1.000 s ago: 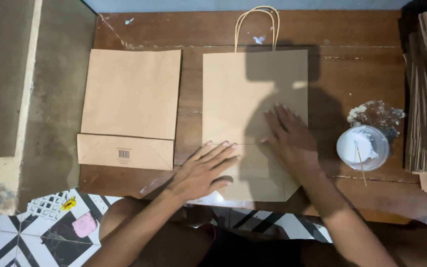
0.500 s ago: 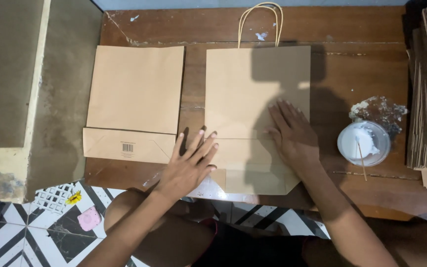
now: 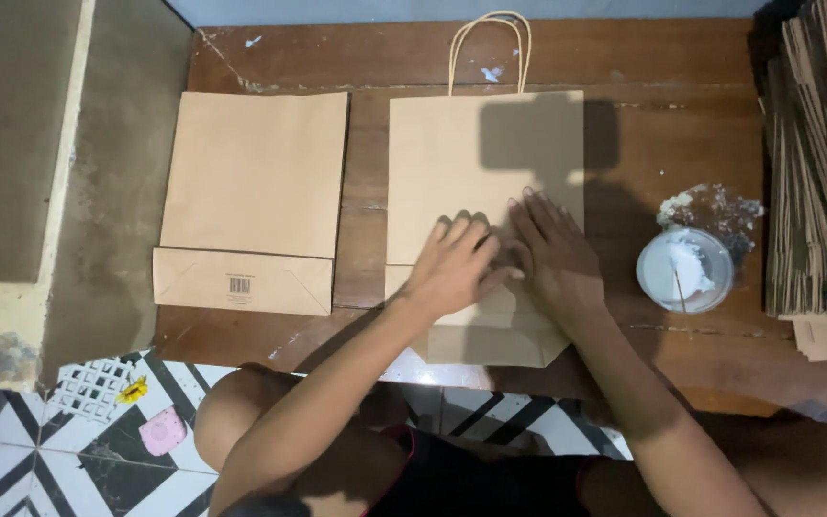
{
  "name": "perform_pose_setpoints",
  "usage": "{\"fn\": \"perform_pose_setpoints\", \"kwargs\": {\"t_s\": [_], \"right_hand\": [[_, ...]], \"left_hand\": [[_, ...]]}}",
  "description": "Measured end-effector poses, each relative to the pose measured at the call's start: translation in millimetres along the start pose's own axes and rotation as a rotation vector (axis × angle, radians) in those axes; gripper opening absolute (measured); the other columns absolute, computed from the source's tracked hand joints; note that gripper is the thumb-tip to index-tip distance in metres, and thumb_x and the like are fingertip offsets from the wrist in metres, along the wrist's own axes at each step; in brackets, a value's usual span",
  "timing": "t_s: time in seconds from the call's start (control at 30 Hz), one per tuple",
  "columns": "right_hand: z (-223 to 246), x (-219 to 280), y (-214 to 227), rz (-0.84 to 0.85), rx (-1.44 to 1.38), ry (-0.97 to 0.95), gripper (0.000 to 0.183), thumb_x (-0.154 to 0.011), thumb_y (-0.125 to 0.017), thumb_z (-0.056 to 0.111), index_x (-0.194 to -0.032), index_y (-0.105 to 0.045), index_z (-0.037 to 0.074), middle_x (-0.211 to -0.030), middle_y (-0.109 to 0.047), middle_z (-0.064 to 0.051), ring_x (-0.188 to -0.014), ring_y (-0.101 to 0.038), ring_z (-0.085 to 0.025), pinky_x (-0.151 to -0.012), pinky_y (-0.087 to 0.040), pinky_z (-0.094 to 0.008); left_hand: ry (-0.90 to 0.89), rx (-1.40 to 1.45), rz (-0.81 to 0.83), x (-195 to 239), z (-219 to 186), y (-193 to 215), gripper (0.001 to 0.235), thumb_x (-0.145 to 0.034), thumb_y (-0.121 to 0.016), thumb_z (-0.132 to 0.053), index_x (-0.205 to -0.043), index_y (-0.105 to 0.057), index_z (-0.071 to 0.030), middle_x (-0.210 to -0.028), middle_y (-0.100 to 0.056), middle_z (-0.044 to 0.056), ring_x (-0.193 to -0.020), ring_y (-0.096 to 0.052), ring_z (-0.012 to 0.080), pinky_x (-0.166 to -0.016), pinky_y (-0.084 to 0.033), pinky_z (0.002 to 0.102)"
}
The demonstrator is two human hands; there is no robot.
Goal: The person applies white glue to the bottom flaps of a brown paper bag using a small stick. They press the flaps down to seal the bottom of the bag and then lift it to inspect the work.
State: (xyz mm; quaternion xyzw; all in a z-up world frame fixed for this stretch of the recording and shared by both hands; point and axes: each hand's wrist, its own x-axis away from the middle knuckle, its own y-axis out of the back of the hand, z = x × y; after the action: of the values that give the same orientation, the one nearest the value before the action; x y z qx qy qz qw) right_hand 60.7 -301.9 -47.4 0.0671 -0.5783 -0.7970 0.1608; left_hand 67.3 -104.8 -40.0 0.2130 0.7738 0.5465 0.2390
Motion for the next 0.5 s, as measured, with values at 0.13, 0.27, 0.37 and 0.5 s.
{"fn": "perform_pose_setpoints", "kwargs": {"t_s": [0.13,0.27,0.37,0.5], "right_hand": [[-2,-1,1,0.014,0.007,-0.011,0.067,-0.106,-0.042,0.048,-0.161,-0.034,0.011,-0.165,-0.033,-0.018,-0.155,-0.026,-0.032,-0.129,-0.017,-0.044],[0,-1,7,0.044,-0.075,-0.026,0.058,-0.111,-0.031,0.043,-0.159,-0.037,0.011,-0.164,-0.035,-0.016,-0.156,-0.026,-0.029,-0.131,-0.013,-0.04],[-7,-4,4,0.075,-0.119,-0.018,0.059,-0.111,-0.028,0.043,-0.159,-0.036,0.01,-0.165,-0.032,-0.017,-0.156,-0.024,-0.029,-0.131,-0.012,-0.041],[-25,-5,3,0.267,-0.241,-0.134,0.065,-0.107,-0.02,0.053,-0.163,-0.025,0.019,-0.172,-0.019,-0.005,-0.16,-0.009,-0.018,-0.132,-0.002,-0.035]], "left_hand": [[-0.005,-0.049,-0.009,3,6,-11,0.048,-0.093,-0.061,-0.053,-0.116,-0.059,-0.011,-0.11,-0.052,0.01,-0.109,-0.048,0.0288,-0.095,-0.039,0.046],[-0.056,-0.149,-0.033,19,20,-5,0.045,-0.089,-0.06,-0.049,-0.115,-0.054,-0.014,-0.103,-0.044,0.006,-0.1,-0.044,0.029,-0.087,-0.038,0.047],[-0.055,-0.174,-0.135,28,40,-17,0.04,-0.096,-0.051,-0.055,-0.106,-0.054,-0.016,-0.096,-0.039,0.002,-0.09,-0.042,0.0264,-0.078,-0.036,0.044],[-0.085,-0.181,-0.222,35,45,-14,0.036,-0.1,-0.047,-0.054,-0.1,-0.053,-0.018,-0.093,-0.038,0.0,-0.086,-0.043,0.0248,-0.075,-0.036,0.04]]}}
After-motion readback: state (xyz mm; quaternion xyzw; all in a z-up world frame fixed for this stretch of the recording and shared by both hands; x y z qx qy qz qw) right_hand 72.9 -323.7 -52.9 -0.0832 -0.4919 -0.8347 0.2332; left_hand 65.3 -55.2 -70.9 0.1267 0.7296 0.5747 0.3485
